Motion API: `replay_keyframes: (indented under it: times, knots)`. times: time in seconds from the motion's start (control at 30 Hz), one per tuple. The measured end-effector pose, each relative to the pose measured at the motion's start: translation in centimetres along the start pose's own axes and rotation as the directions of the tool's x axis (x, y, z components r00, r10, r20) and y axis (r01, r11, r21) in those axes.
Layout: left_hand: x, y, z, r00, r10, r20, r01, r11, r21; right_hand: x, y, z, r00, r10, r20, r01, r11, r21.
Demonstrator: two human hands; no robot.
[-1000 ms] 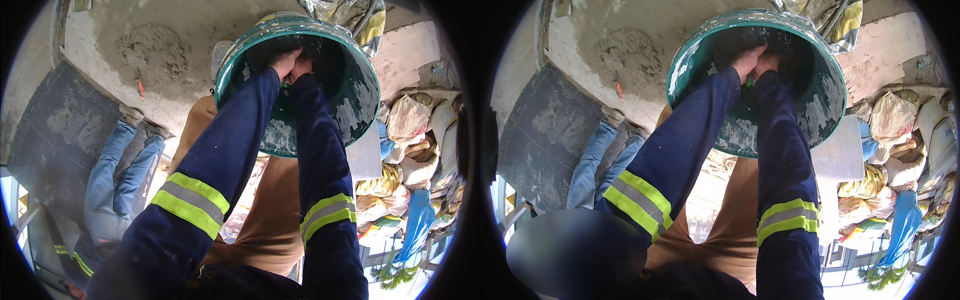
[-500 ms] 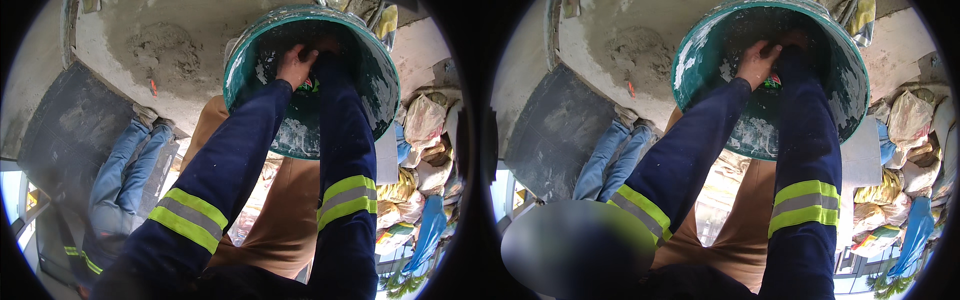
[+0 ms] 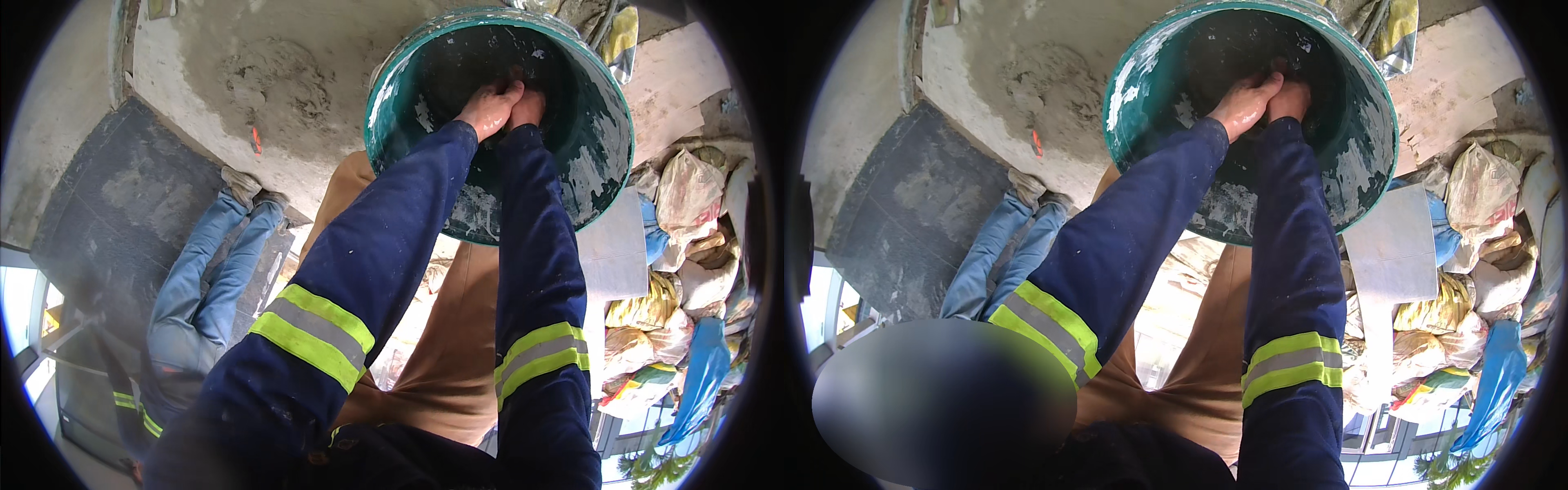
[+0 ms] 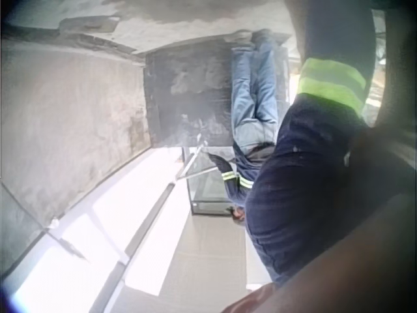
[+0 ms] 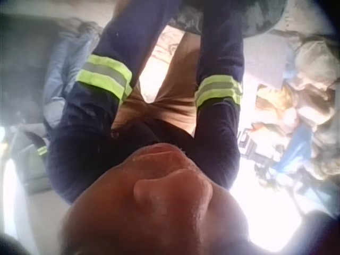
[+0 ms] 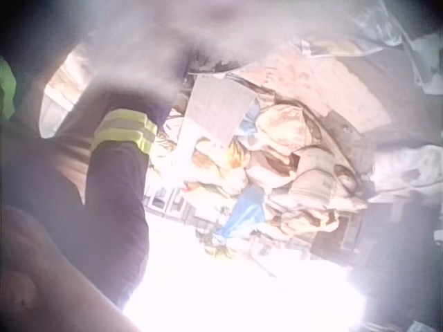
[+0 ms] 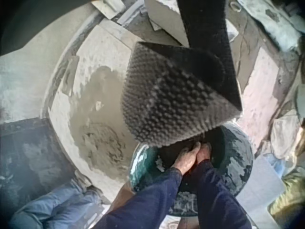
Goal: The person scoops mortar from a bucket and applies it to a curved concrete ledge using a trowel. They smooth the mortar along the edge and occasionally use a straight metal bar to level the surface. Another worker is visible nearby working on the same ledge.
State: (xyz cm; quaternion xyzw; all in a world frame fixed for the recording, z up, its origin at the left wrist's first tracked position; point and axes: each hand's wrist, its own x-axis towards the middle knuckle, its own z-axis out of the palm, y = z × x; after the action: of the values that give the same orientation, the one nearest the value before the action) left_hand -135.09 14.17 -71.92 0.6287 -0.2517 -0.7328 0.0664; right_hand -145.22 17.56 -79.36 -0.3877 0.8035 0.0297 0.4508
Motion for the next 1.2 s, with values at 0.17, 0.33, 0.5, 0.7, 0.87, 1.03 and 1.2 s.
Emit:
replay_keyframes:
  times: [0.17,0.33,0.5,0.7,0.87,1.03,1.2]
  knots:
    - [-0.4,0.5,-0.7,0.966,0.126,0.228,-0.243,0.746,0.620,6.0,3.5,-0.1,0.931,0.157,0.329,-0.365,0.407,0.837]
    - [1.2,-1.7,-2.3,0.998,0.007,0.058,-0.051,0.590,0.806,-0.7,-4.0,1.8,0.981,-0.002,0.193,-0.070,0.927,0.368]
    - [-2.9,-0.9,-0.8,0.963,0.098,0.250,-0.268,0.300,0.916,3.0,-1.3,-0.4,0.943,-0.109,0.313,0.228,0.899,-0.375]
    - [-1.4,-0.5,-1.0,0.934,0.269,0.235,-0.325,0.370,0.870,6.6,1.8,-2.7,0.974,-0.199,0.103,0.212,0.968,-0.136]
    - [3.9,-3.7,-1.2,0.977,0.026,0.212,-0.210,-0.078,0.975,0.5,-0.4,3.2,0.839,-0.511,0.186,0.537,0.833,-0.134]
    - [3.4,-2.8,-3.3,0.929,-0.104,0.354,-0.368,-0.172,0.914,-12.4,-7.9,-3.2,0.933,-0.356,0.058,0.274,0.803,0.530]
    - [-0.4,-2.2,-2.3,0.845,0.255,0.470,-0.381,-0.329,0.864,-3.6,-3.0,1.7,0.765,-0.637,-0.095,0.618,0.767,-0.170]
